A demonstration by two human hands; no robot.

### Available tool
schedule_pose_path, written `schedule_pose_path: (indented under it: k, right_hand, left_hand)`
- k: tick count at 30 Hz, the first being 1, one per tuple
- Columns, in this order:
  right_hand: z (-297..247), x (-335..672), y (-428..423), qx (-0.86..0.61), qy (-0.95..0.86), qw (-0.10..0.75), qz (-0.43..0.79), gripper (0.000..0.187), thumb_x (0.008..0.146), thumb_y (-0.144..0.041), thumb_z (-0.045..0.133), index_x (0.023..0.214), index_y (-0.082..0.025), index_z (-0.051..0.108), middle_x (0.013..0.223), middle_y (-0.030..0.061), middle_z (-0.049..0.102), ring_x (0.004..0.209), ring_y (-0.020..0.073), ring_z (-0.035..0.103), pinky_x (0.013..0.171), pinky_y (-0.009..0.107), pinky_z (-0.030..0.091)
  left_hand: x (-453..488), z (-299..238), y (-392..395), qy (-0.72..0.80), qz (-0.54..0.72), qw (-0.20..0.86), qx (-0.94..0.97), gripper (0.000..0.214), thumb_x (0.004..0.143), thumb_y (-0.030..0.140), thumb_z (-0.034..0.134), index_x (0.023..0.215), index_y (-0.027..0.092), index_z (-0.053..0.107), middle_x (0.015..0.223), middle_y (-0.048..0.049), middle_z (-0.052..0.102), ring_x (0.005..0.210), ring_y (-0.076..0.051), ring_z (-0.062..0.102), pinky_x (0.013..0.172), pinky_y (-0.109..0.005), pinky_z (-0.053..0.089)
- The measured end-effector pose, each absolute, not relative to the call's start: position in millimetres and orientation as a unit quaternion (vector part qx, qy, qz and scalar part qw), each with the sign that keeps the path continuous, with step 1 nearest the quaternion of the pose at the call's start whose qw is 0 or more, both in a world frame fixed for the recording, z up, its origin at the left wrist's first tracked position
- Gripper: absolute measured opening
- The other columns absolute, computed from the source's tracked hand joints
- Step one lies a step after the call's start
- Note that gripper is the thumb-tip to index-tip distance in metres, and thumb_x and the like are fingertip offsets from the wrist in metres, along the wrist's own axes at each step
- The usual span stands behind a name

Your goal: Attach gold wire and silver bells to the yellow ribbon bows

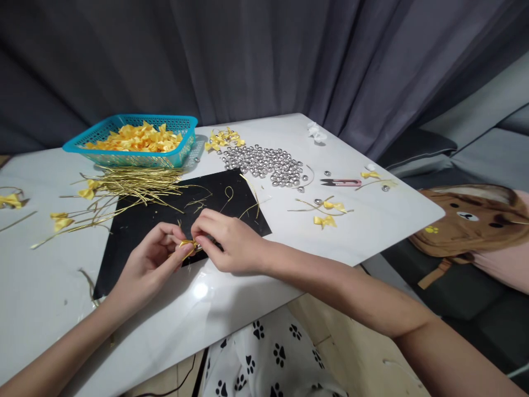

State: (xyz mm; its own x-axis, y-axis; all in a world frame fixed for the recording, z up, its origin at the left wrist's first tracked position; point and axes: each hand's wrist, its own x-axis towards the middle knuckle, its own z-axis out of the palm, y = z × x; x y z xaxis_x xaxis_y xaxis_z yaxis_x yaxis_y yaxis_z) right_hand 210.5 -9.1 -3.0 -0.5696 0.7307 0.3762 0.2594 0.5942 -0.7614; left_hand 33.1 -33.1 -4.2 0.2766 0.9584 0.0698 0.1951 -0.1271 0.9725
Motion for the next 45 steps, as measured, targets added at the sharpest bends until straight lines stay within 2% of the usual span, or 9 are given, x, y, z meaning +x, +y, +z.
schedule_pose_path:
  k: [5,8,15,19,23,28,35,38,45]
  right_hand:
    - [5,208,-7,-0.340,-0.623,0.261,0.655,0.013,0.090,-0.026,0.042,0.080,-0.018,0.042,0.061,-0.0061,0.032,0.049,0.0068,0.025,0.044,0.019,0.023]
    - [7,213,-1,-0.360,-0.546,0.223,0.722,0.011,0.090,-0.027,0.042,0.083,-0.019,0.042,0.055,-0.0086,0.023,0.045,0.0073,0.015,0.039,0.020,0.010]
    - [9,221,2,-0.357,-0.737,0.355,0.451,0.014,0.083,-0.028,0.057,0.082,-0.015,0.052,0.073,-0.0021,0.044,0.056,0.0057,0.035,0.048,0.019,0.028]
    - [2,221,-2,-0.295,-0.861,0.321,0.262,0.013,0.085,-0.027,0.057,0.086,-0.014,0.060,0.087,0.0031,0.053,0.069,0.0089,0.048,0.059,0.022,0.036]
    - [-1,219,-5,-0.278,-0.880,0.305,0.234,0.016,0.088,-0.015,0.044,0.087,-0.014,0.060,0.086,0.0046,0.054,0.071,0.0104,0.049,0.060,0.023,0.037]
    - [2,212,-5,-0.343,-0.726,0.334,0.494,0.008,0.086,-0.018,0.048,0.080,-0.014,0.052,0.072,-0.0014,0.045,0.053,0.0059,0.034,0.047,0.020,0.027]
    - [3,214,0,-0.309,-0.482,0.202,0.795,0.008,0.083,-0.023,0.046,0.078,-0.018,0.044,0.052,-0.0097,0.023,0.043,0.0055,0.012,0.039,0.019,0.009]
    - [4,216,1,-0.315,-0.565,0.213,0.732,0.014,0.084,-0.026,0.047,0.073,-0.016,0.045,0.056,-0.0071,0.031,0.045,0.0053,0.019,0.040,0.019,0.014]
    - [-1,222,-4,-0.279,-0.876,0.299,0.255,0.011,0.086,-0.020,0.051,0.085,-0.013,0.059,0.085,0.0036,0.053,0.064,0.0077,0.045,0.055,0.021,0.034]
  left_hand:
    - [31,-5,-32,0.453,0.399,0.469,0.645,0.010,0.082,0.023,0.057,0.083,0.020,0.047,0.064,0.0063,0.048,0.052,-0.006,0.043,0.048,-0.017,0.034]
    - [31,-3,-31,0.452,0.404,0.474,0.639,0.010,0.081,0.022,0.057,0.082,0.020,0.047,0.064,0.0060,0.049,0.052,-0.005,0.043,0.047,-0.016,0.034]
    - [33,-1,-30,0.443,0.431,0.496,0.610,0.012,0.080,0.023,0.058,0.081,0.019,0.047,0.060,0.0073,0.047,0.049,-0.005,0.040,0.046,-0.016,0.033]
    - [32,-5,-31,0.446,0.410,0.499,0.620,0.012,0.081,0.025,0.057,0.082,0.019,0.047,0.064,0.0057,0.050,0.053,-0.006,0.044,0.048,-0.016,0.034]
    - [31,-6,-31,0.450,0.398,0.491,0.631,0.012,0.082,0.025,0.057,0.082,0.019,0.047,0.062,0.0062,0.048,0.053,-0.006,0.042,0.049,-0.017,0.034]
    - [31,-5,-31,0.451,0.402,0.495,0.625,0.013,0.082,0.025,0.058,0.082,0.020,0.046,0.062,0.0066,0.048,0.053,-0.006,0.042,0.049,-0.016,0.034]
    - [33,-3,-33,0.433,0.393,0.527,0.617,0.014,0.082,0.026,0.058,0.082,0.020,0.045,0.064,0.0065,0.046,0.052,-0.005,0.039,0.047,-0.016,0.031]
    - [34,-2,-34,0.433,0.382,0.537,0.614,0.014,0.082,0.027,0.057,0.082,0.020,0.045,0.063,0.0065,0.045,0.054,-0.006,0.040,0.049,-0.017,0.033]
    - [32,-6,-32,0.440,0.380,0.529,0.618,0.015,0.082,0.029,0.056,0.083,0.020,0.045,0.067,0.0051,0.048,0.059,-0.008,0.046,0.054,-0.020,0.036]
